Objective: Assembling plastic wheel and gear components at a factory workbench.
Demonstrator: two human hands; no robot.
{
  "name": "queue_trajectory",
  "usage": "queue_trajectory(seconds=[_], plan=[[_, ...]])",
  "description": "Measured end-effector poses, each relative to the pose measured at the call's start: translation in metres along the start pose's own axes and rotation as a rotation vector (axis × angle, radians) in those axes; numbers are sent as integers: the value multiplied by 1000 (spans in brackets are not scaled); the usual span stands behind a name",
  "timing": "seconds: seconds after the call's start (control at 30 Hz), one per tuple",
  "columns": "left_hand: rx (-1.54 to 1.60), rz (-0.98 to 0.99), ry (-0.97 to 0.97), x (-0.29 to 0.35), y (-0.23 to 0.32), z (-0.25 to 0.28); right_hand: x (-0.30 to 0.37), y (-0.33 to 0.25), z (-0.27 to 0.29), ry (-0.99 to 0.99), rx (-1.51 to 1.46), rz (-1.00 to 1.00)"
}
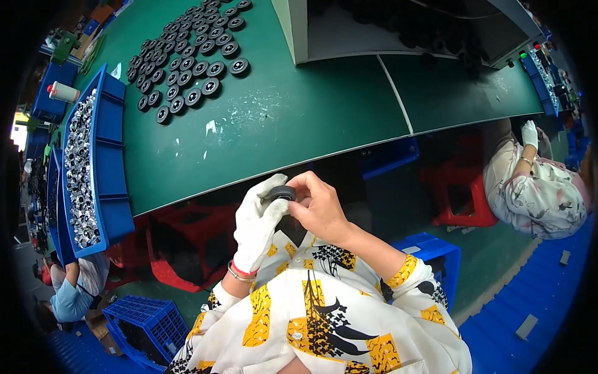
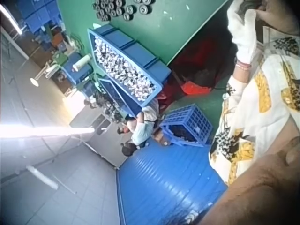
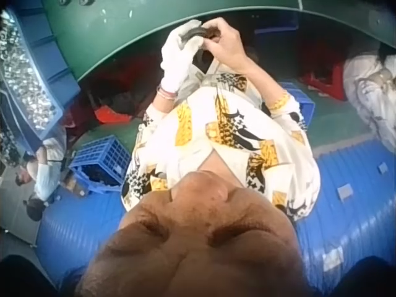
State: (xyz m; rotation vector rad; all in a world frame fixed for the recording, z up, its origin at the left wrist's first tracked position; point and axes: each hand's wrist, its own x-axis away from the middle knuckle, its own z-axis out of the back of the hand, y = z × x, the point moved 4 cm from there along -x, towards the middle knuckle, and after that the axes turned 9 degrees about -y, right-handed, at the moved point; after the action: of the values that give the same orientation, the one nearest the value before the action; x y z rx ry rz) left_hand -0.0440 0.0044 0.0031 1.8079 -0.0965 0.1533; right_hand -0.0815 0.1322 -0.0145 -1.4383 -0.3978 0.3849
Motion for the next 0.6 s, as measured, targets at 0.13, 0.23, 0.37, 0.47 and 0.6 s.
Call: queue_trajectory(seconds=[0.13, 0.23, 0.37, 0.47, 0.6], plan=[[-225, 60, 9, 1, -2, 9, 0, -16, 0, -67, 376, 175], [-555, -100, -36, 4, 10, 7, 2, -16, 0, -92, 389, 169], [-413, -36, -31, -4, 16, 5, 3, -11, -3, -19, 290, 139], [-179, 69, -9, -4, 13, 2, 4, 6, -8, 62, -331, -133], [-96, 88, 1, 0, -3, 6, 6, 14, -9, -35, -263, -133]])
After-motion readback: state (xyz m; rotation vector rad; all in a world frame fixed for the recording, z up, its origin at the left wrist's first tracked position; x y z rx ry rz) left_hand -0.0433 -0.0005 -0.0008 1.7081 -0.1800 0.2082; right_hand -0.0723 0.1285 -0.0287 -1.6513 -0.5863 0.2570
